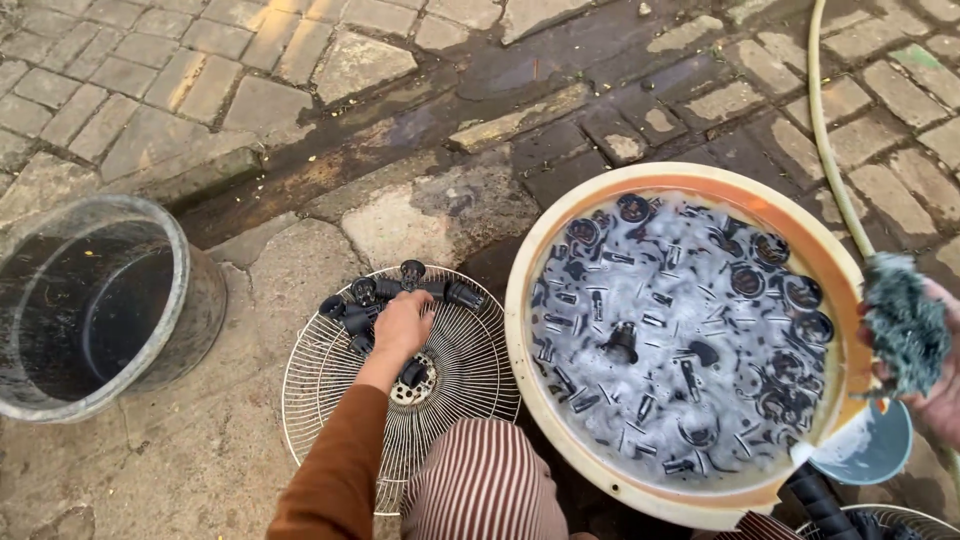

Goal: Cleaning black plastic components in a bucket of soapy water.

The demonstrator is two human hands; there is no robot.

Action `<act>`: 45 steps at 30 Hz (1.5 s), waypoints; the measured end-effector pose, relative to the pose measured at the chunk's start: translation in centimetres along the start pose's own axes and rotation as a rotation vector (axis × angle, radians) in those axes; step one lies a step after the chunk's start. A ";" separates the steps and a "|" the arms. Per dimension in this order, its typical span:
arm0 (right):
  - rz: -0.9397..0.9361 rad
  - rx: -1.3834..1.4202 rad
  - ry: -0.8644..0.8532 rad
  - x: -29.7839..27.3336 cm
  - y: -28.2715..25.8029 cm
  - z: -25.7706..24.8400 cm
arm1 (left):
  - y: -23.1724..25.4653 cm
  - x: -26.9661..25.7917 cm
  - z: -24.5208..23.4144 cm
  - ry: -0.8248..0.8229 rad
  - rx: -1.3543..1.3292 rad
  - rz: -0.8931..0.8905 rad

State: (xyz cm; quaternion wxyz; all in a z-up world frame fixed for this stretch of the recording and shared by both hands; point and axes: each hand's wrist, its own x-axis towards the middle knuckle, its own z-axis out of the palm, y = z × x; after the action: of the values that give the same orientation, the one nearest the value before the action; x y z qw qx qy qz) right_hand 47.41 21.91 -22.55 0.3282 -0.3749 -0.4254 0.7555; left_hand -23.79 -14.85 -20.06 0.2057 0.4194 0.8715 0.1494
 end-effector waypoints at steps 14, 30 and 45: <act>0.309 0.630 -0.467 -6.6 -1.7 16.1 | -6.8 10.0 16.6 0.102 0.651 0.343; 0.216 0.044 0.130 -9.7 -7.7 31.5 | 5.3 -0.1 -0.6 0.150 0.129 0.310; -0.831 -0.927 0.229 -11.0 -10.5 43.1 | 32.9 -4.2 2.2 -0.347 -1.218 0.072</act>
State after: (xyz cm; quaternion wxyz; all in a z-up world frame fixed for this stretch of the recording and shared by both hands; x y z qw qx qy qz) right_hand 18.37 0.22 5.32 0.4410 -0.3601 -0.7808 0.2576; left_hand 1.67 1.83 -6.77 0.5406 0.2743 0.5696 0.5550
